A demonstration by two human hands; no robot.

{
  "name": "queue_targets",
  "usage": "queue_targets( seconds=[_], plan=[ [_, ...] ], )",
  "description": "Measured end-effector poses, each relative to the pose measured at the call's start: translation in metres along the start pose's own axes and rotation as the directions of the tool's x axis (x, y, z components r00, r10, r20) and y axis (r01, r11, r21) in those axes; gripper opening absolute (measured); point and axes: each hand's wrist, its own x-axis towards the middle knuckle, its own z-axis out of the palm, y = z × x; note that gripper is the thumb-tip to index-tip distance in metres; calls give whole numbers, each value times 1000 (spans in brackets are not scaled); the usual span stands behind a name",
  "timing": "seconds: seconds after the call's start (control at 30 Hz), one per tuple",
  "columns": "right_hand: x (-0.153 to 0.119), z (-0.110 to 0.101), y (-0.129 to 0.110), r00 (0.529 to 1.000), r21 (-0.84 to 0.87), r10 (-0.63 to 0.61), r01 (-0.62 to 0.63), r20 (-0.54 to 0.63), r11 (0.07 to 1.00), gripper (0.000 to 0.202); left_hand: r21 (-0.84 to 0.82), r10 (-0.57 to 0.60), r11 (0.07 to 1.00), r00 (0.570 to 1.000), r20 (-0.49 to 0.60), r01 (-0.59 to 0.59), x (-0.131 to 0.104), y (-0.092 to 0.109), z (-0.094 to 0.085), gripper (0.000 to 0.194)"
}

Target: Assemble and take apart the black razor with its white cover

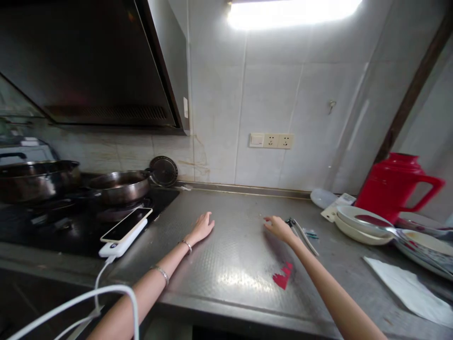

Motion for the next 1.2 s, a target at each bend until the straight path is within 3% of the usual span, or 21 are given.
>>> queue_targets(
  seconds=[0.17,0.37,0.93,1.2],
  plan=[
    [-7,20,-33,998,-21,-41,40,-45,999,36,24,-16,1000,1000,13,16,2,-2,0,31],
    [-14,38,-46,991,-10,-85,84,-102,996,37,121,33,992,999,19,-35,1,-5,6,29],
    [-17,44,-47,989,66,-2,12,-148,998,36,284,104,954,995,-4,-99,3,-6,12,28],
    [-15,38,-23,972,-22,134,-141,-195,990,38,271,99,957,995,15,-100,4,-2,8,31]
  ],
)
